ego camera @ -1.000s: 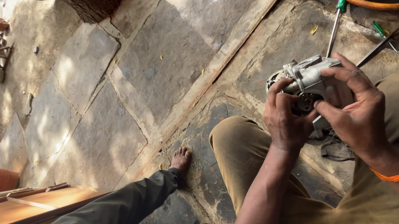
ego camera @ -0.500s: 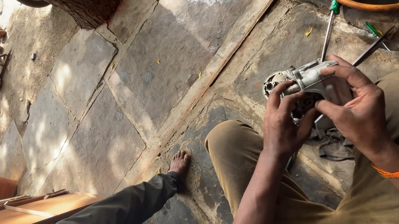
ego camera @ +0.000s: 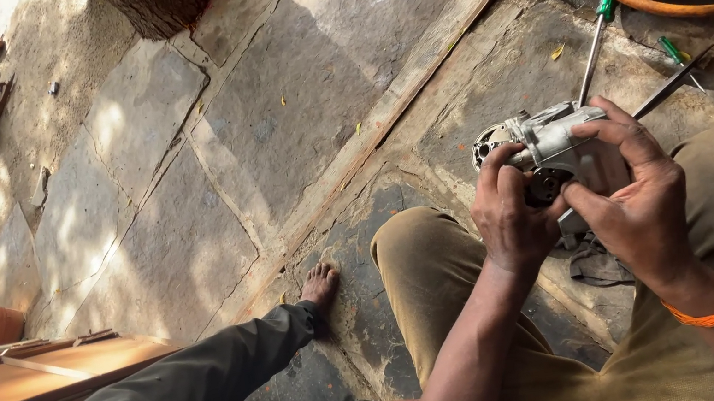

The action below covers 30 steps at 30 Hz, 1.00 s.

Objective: The recorder is assembling and checking components of a motorcycle cylinder head while seated on the ground.

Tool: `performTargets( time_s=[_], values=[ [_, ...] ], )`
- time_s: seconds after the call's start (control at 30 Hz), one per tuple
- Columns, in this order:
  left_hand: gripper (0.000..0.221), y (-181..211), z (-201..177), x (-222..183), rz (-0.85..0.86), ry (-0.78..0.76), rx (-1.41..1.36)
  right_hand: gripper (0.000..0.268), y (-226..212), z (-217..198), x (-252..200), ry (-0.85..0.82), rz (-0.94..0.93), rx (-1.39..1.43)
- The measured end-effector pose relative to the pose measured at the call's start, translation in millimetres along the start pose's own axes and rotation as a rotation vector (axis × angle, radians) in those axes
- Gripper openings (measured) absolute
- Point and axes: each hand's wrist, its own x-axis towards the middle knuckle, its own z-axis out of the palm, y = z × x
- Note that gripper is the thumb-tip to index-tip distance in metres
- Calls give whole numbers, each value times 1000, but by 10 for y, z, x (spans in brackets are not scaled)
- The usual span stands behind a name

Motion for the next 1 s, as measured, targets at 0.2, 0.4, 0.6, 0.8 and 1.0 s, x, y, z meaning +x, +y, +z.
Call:
performTargets(
  time_s=[0.2, 0.4, 0.6, 0.8, 1.0],
  values=[
    [54, -32, 16, 27, -33, -94, 17, 55, 41, -51, 12, 18, 60, 100],
    [63, 7, -159, 50, -52, -236, -110, 58, 8, -91, 57, 26, 133, 114],
    [53, -48, -266, 82, 92, -282, -114, 58, 63, -112, 59, 29, 130, 106],
    [44, -80, -144, 19, -67, -328, -230, 61, 167, -121, 38, -15, 68, 72],
    [53, -85, -62, -19, 88, -234, -135, 58, 46, -99, 73, 8, 84, 16]
  ],
)
